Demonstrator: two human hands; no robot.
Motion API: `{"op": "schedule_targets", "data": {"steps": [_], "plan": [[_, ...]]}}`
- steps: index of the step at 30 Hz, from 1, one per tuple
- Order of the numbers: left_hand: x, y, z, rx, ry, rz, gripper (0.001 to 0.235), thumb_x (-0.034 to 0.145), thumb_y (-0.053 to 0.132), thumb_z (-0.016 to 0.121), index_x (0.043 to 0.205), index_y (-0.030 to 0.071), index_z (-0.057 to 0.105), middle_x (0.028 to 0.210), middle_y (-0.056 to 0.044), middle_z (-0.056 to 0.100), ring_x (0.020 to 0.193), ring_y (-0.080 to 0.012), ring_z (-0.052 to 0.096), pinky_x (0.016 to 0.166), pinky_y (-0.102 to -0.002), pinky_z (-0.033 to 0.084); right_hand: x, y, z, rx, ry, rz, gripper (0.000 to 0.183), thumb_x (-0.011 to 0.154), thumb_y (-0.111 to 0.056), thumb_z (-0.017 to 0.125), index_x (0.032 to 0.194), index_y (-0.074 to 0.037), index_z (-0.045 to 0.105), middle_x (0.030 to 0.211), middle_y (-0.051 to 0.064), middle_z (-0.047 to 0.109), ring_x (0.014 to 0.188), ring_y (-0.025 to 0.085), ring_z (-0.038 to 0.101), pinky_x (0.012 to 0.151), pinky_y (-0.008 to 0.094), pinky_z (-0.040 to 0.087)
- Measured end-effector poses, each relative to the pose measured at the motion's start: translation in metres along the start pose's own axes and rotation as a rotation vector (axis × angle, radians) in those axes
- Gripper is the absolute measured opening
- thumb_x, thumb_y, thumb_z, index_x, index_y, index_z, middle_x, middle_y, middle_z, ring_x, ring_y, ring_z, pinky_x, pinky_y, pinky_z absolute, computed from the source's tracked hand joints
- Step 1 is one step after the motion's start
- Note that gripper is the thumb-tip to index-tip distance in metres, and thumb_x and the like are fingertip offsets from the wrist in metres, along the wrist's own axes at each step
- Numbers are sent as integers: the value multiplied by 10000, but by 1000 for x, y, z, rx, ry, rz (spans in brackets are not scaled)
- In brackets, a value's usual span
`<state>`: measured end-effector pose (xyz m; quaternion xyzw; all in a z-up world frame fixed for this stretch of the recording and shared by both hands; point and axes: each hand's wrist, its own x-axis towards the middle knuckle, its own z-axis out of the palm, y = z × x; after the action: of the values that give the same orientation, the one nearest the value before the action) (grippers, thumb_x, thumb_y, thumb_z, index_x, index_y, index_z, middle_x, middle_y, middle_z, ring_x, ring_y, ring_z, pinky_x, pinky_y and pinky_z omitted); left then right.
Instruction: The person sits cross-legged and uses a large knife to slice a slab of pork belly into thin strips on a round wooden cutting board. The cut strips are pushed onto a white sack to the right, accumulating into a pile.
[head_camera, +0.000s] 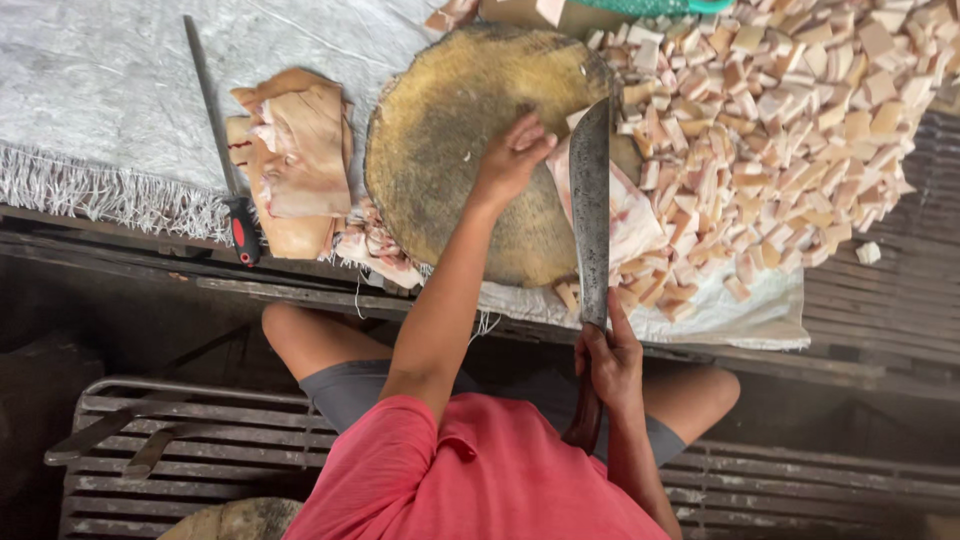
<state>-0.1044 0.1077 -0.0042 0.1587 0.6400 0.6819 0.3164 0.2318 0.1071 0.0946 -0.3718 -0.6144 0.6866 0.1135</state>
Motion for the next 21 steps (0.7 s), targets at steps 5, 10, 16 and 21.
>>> {"op": "schedule_targets", "data": {"steps": [5, 10, 16, 21], "plan": [[-10, 18, 43, 855, 54, 228, 816, 805, 448, 827, 1407, 2, 502, 1359, -232, 599, 1308, -372, 538, 1115, -495, 407, -23, 13, -10, 50, 66, -12, 713, 992, -7, 518, 1649, -109, 261, 693, 45, 584, 498, 109, 531, 455, 254, 459], [-9, 18, 58, 971, 146, 192, 529, 743, 335, 787, 1173, 67, 636, 1280, -186, 655, 1165, -403, 593, 964, -505, 470, -37, 30, -26, 89, 132, -72, 721, 1000, 6, 502, 1658, -107, 232, 707, 57, 603, 485, 122, 551, 450, 262, 470], [-32, 17, 42, 648, 72, 200, 435, 859, 248, 738, 1218, 33, 619, 1133, -186, 700, 1022, -353, 699, 892, -450, 577, -48, 35, -33, 93, 132, -149, 714, 1025, 2, 497, 1669, -121, 218, 730, 45, 600, 509, 112, 552, 462, 256, 475], [-142, 34, -28, 151, 191, -87, 507, 892, 130, 713, 1339, 8, 506, 1129, -140, 674, 922, -214, 752, 662, -353, 650, -55, 34, -21, -34, 106, -147, 697, 1037, 20, 484, 1675, -130, 246, 753, 36, 596, 535, 103, 538, 483, 247, 461]]}}
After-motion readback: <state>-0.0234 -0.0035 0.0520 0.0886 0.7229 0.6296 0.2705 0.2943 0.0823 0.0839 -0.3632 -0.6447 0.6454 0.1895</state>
